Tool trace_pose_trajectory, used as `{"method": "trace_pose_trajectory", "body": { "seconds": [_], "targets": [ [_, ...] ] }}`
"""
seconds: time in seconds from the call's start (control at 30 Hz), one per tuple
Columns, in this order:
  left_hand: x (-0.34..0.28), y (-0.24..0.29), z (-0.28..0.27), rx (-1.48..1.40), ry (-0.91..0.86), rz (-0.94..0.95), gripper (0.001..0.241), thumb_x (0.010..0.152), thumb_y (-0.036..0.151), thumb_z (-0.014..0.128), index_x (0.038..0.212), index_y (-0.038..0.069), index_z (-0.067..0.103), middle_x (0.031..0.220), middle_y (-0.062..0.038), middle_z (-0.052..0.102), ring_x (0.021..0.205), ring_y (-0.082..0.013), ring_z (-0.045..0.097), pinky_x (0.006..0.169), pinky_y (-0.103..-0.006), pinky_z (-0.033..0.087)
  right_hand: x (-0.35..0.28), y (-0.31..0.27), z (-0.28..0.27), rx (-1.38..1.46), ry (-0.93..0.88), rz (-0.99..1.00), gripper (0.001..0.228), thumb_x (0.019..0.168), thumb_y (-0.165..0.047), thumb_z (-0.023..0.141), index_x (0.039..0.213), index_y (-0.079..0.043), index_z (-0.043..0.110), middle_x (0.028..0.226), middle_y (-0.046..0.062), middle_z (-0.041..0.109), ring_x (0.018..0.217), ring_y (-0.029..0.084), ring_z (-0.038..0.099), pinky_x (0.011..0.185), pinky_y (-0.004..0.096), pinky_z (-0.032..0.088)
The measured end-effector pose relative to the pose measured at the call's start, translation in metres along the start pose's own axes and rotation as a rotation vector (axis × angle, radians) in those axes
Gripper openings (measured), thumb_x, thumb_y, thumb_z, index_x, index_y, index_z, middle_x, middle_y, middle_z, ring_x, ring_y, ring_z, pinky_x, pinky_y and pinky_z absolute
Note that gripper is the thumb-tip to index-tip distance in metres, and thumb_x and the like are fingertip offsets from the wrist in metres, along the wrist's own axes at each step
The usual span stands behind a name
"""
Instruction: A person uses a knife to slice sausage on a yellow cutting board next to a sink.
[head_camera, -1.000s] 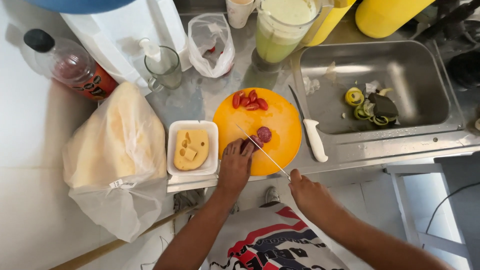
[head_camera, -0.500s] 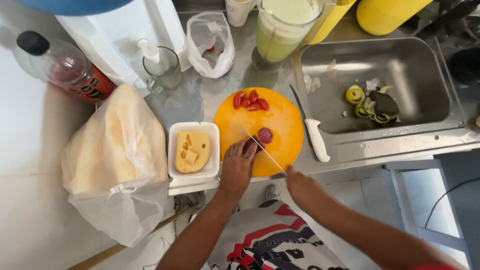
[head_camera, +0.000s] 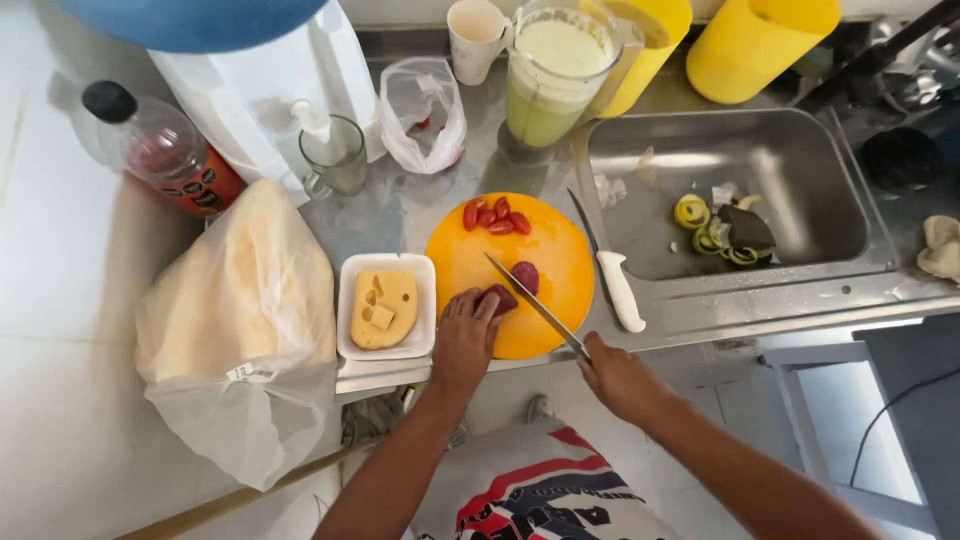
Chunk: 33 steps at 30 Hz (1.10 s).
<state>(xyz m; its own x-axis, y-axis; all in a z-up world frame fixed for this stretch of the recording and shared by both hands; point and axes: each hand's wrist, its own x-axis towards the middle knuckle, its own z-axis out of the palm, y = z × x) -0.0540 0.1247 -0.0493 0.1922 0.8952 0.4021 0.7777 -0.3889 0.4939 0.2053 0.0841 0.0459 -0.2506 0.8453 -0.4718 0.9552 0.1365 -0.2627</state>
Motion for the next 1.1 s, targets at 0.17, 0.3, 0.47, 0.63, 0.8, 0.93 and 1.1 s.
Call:
{"method": "trace_pose_trajectory", "body": {
  "seconds": [0.17,0.3,0.47,0.63,0.8,0.93,1.1],
  "targets": [
    [0.000,-0.001,-0.001,0.008,0.002,0.005,0.039,0.115,0.035,0.043,0.135,0.013,0.068,0.125,-0.019,0.063,0.121,-0.0363,0.064,0.108,-0.0487,0.049,-0.011,-0.036,-0.013,-0.043,-0.005,-0.018,0.034,0.110,-0.041,0.039,0.121,-0.011,0.048,0.089,0.021,0.075,0.087,0.044,0.079,0.084,0.058,0.062],
    [0.003,0.004,-0.012,-0.034,0.058,0.039,0.032,0.112,0.029,0.050,0.132,0.011,0.067,0.122,-0.020,0.062,0.117,-0.0404,0.065,0.105,-0.0520,0.051,-0.011,-0.040,0.000,-0.227,0.036,-0.058,0.029,0.111,-0.038,0.037,0.117,-0.012,0.049,0.083,0.014,0.074,0.079,0.038,0.080,0.077,0.052,0.064],
    [0.000,-0.001,-0.002,-0.030,0.057,0.059,0.028,0.111,0.028,0.053,0.130,0.012,0.066,0.120,-0.019,0.061,0.116,-0.0409,0.064,0.103,-0.0516,0.052,0.004,-0.054,0.005,-0.202,0.029,-0.077,0.038,0.111,-0.026,0.033,0.135,-0.002,0.049,0.086,0.015,0.074,0.077,0.033,0.081,0.072,0.046,0.066],
    [0.001,-0.011,0.016,-0.016,0.135,0.112,0.024,0.108,0.025,0.061,0.125,0.011,0.070,0.117,-0.022,0.064,0.113,-0.0412,0.067,0.105,-0.0526,0.052,0.021,-0.096,-0.020,-0.091,0.087,-0.127,0.045,0.106,-0.010,0.033,0.144,0.011,0.044,0.090,0.022,0.073,0.079,0.042,0.080,0.071,0.057,0.065],
    [0.002,-0.005,0.004,-0.028,0.124,0.097,0.025,0.109,0.024,0.060,0.126,0.009,0.070,0.118,-0.024,0.064,0.114,-0.0428,0.067,0.104,-0.0543,0.052,0.020,-0.034,0.032,-0.244,0.055,-0.108,0.045,0.107,-0.015,0.036,0.145,0.007,0.044,0.093,0.021,0.073,0.081,0.041,0.081,0.071,0.054,0.065],
    [0.002,-0.005,0.004,-0.042,0.168,0.151,0.025,0.107,0.021,0.063,0.125,0.006,0.071,0.117,-0.027,0.066,0.111,-0.0460,0.068,0.103,-0.0574,0.052,0.073,-0.040,0.051,-0.095,0.078,-0.108,0.048,0.106,-0.008,0.031,0.149,0.013,0.038,0.095,0.026,0.071,0.083,0.047,0.079,0.073,0.058,0.063],
    [-0.002,-0.009,0.009,-0.050,0.105,0.072,0.033,0.113,0.030,0.051,0.136,0.012,0.068,0.124,-0.023,0.064,0.120,-0.0422,0.065,0.109,-0.0554,0.048,0.003,-0.016,0.058,-0.147,0.007,-0.026,0.050,0.108,-0.017,0.032,0.151,0.008,0.038,0.094,0.022,0.072,0.082,0.041,0.080,0.071,0.053,0.065]
  ]
}}
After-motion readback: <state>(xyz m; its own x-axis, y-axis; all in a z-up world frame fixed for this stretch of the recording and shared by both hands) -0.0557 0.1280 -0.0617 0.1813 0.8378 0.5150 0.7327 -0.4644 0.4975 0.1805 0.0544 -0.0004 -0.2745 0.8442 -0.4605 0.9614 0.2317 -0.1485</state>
